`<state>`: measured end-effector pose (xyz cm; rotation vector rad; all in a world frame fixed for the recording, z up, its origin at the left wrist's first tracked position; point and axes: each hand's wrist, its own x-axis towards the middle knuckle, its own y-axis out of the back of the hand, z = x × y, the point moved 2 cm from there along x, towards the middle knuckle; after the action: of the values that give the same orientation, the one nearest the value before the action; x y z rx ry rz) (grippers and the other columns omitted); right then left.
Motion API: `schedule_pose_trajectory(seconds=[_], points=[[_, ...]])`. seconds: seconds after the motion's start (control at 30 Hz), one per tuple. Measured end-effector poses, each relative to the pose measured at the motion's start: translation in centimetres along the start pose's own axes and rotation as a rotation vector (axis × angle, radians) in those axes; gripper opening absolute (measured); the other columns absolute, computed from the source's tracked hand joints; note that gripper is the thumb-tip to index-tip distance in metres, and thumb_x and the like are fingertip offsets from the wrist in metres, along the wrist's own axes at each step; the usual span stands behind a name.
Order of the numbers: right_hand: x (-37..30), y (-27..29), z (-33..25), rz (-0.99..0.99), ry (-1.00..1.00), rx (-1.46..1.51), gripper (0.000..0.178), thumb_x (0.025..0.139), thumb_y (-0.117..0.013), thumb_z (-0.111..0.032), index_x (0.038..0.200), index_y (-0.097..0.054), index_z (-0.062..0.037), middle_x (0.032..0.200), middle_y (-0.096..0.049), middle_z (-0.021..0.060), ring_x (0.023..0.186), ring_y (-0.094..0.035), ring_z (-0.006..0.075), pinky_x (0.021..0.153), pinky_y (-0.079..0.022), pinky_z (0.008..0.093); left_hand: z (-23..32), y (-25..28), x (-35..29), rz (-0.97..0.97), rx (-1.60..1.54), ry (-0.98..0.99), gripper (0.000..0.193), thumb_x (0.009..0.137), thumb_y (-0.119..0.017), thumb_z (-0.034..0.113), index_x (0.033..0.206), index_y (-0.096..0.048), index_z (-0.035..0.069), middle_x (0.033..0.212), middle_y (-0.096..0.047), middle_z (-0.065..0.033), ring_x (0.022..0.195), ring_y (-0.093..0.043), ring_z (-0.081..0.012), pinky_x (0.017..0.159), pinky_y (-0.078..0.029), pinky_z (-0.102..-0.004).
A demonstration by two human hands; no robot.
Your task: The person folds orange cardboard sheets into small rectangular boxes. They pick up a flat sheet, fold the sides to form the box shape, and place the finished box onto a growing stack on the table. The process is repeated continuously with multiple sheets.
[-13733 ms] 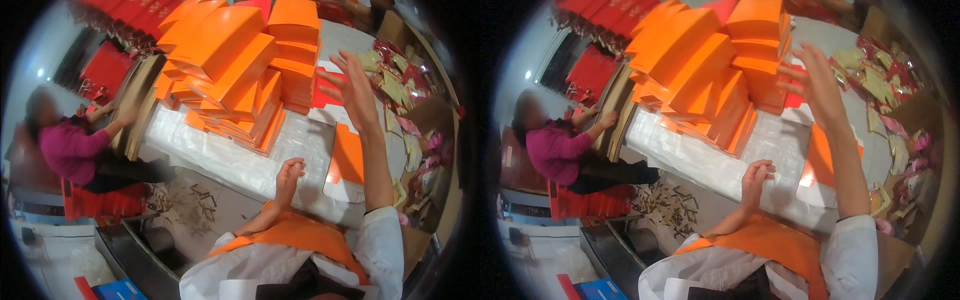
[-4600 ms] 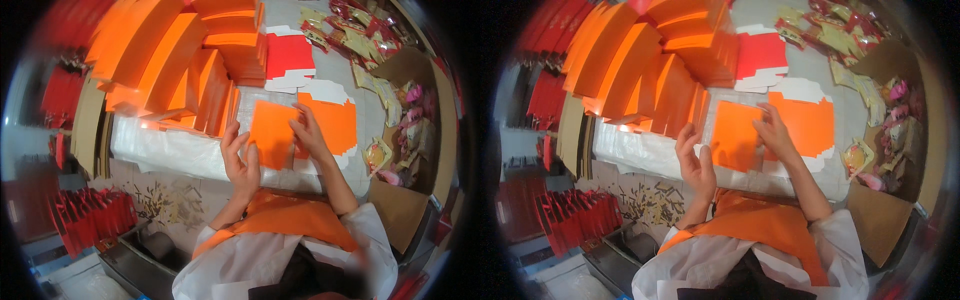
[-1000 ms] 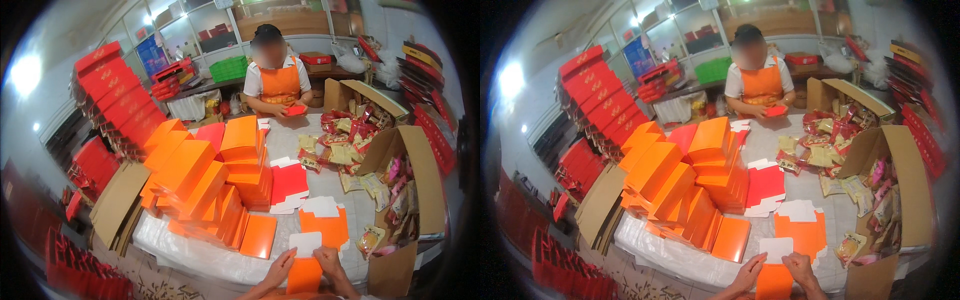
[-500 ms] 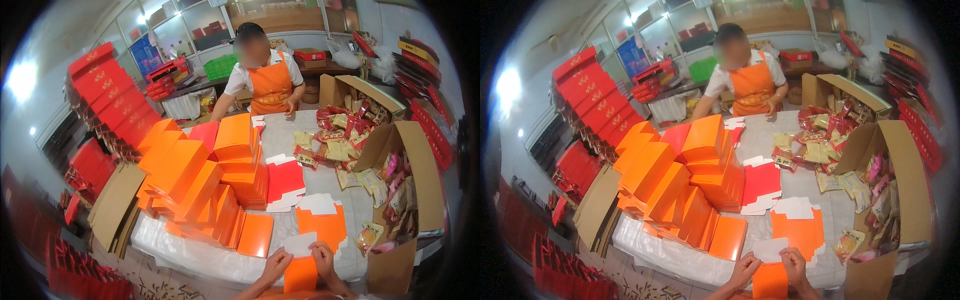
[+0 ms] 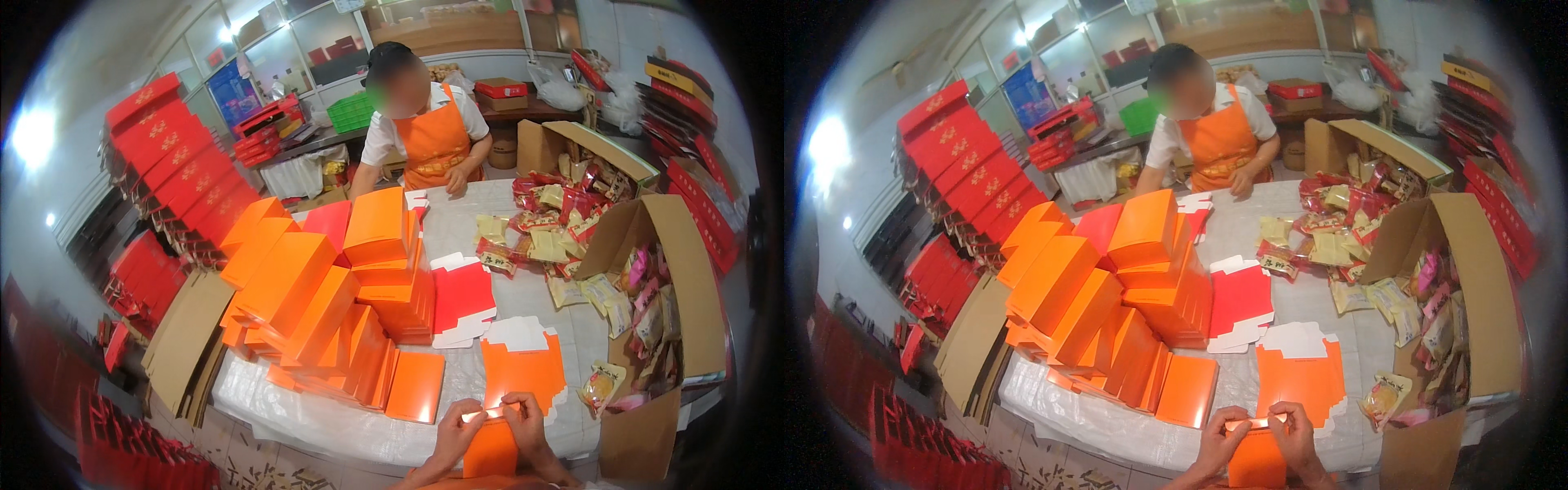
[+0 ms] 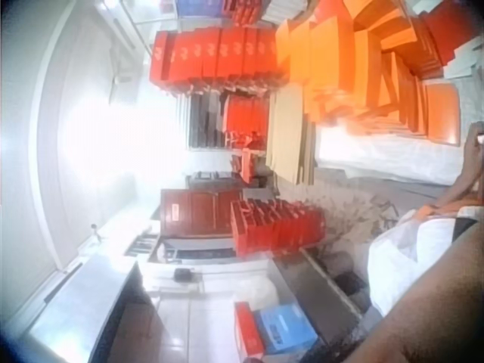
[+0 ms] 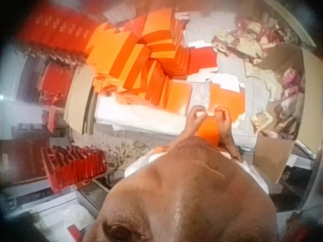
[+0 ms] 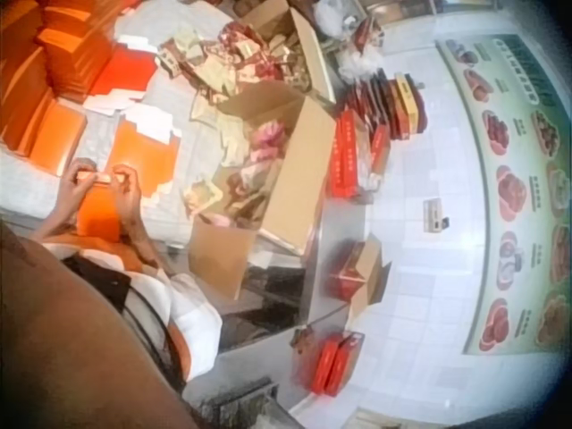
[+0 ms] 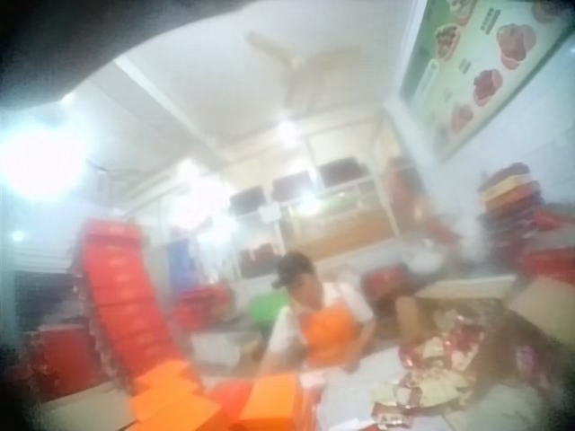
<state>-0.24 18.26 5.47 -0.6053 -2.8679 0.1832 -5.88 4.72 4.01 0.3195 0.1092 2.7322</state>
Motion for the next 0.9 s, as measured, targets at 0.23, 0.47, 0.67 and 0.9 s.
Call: schedule_pose_trajectory(seconds=[0.23,0.47,0.67,0.9], points=[[0.0,1.0,0.7,-0.085,-0.083,-0.119,0.008,0.085,-0.051,-0.003,0.092,-0.052,0.0021,0.084,-0.053,0.0018,0.075,-0.048,0.0050,0.066,-0.039,0.0187,-0.4,0.8,0.3,-0.170,-0.095,0.226,0.014,0.085,-0.055,0.009,0.095,-0.059,0.000,0.100,-0.057,-0.0060,0.089,-0.052,-0.0110,0.075,-0.043,-0.0220],[0.4,0.7,0.8,-0.069,-0.158,-0.109,0.008,0.087,-0.051,-0.006,0.088,-0.053,0.0013,0.082,-0.056,0.0022,0.075,-0.050,0.0047,0.067,-0.042,0.0190,-1.5,1.0,-0.2,-0.181,-0.206,0.312,0.018,0.087,-0.052,0.010,0.099,-0.059,-0.001,0.101,-0.057,-0.0071,0.091,-0.052,-0.0115,0.079,-0.043,-0.0234],[0.4,0.8,0.8,-0.117,-0.210,-0.070,0.012,0.086,-0.050,-0.009,0.088,-0.054,0.0030,0.083,-0.059,0.0046,0.076,-0.053,0.0077,0.070,-0.044,0.0215,-2.1,0.8,-0.9,-0.129,-0.121,0.210,0.017,0.088,-0.050,0.008,0.099,-0.059,-0.002,0.102,-0.059,-0.0085,0.092,-0.054,-0.0127,0.080,-0.043,-0.0237],[0.1,1.5,2.3,-0.122,-0.158,-0.081,0.012,0.085,-0.051,-0.007,0.085,-0.056,0.0042,0.083,-0.060,0.0068,0.076,-0.055,0.0103,0.070,-0.045,0.0234,-2.8,0.6,-1.1,-0.078,-0.060,0.081,0.015,0.084,-0.052,0.003,0.092,-0.060,-0.007,0.099,-0.061,-0.0115,0.096,-0.056,-0.0172,0.083,-0.044,-0.0254]])
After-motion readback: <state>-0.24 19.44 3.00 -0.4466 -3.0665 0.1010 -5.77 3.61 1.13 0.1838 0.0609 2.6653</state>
